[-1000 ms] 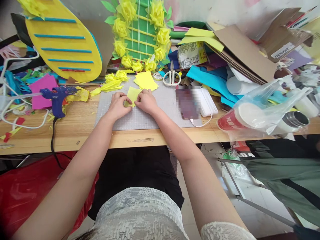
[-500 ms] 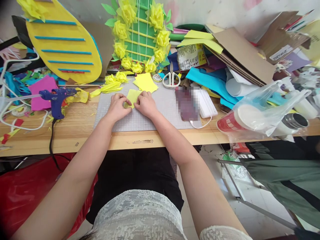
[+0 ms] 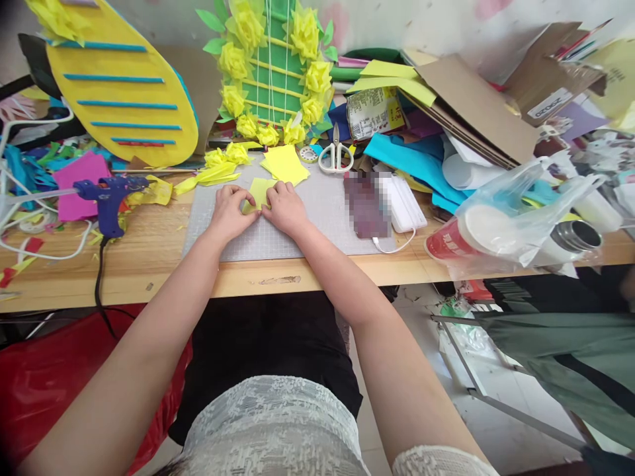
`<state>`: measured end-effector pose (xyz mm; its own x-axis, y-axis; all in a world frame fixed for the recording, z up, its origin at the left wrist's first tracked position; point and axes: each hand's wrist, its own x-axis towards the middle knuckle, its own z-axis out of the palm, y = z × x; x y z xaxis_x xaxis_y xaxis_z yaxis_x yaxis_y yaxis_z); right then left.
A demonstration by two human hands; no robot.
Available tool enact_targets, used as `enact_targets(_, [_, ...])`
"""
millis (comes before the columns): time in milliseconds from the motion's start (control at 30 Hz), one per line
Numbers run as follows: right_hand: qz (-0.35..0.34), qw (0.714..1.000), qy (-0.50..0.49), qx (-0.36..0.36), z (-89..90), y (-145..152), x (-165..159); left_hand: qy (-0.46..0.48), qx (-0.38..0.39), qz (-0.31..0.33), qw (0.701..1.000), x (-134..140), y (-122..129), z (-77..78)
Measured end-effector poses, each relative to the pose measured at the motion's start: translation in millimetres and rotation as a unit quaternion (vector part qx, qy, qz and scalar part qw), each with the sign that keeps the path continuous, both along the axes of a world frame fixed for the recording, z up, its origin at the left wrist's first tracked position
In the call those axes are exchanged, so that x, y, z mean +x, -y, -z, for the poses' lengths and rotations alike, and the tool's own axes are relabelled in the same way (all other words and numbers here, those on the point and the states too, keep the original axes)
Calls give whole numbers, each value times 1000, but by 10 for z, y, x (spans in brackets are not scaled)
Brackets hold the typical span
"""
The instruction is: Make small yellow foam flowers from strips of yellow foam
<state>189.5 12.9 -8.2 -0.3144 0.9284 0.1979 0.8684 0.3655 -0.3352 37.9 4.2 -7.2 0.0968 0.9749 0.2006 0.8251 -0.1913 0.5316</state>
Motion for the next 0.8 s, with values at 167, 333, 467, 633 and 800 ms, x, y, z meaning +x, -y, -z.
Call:
enact_targets(167, [7,1000,15,11,5,6,-28,5,3,16,1000,7,-9,36])
enact_targets(333, [35,999,5,-6,6,-36,7,6,-6,15,1000,7,-20,43])
enact_targets(467, [57,998,-23,-19,3,-55,78,10,-9,12,1000,7,-23,37])
enact_targets(633, [-19,996,-84,8,-16,24,112,21,-7,10,1000,9,-19,31])
enact_targets(800, [-63,996,-69,-13,-10,58,68,19,-12,-3,1000,44,4,7])
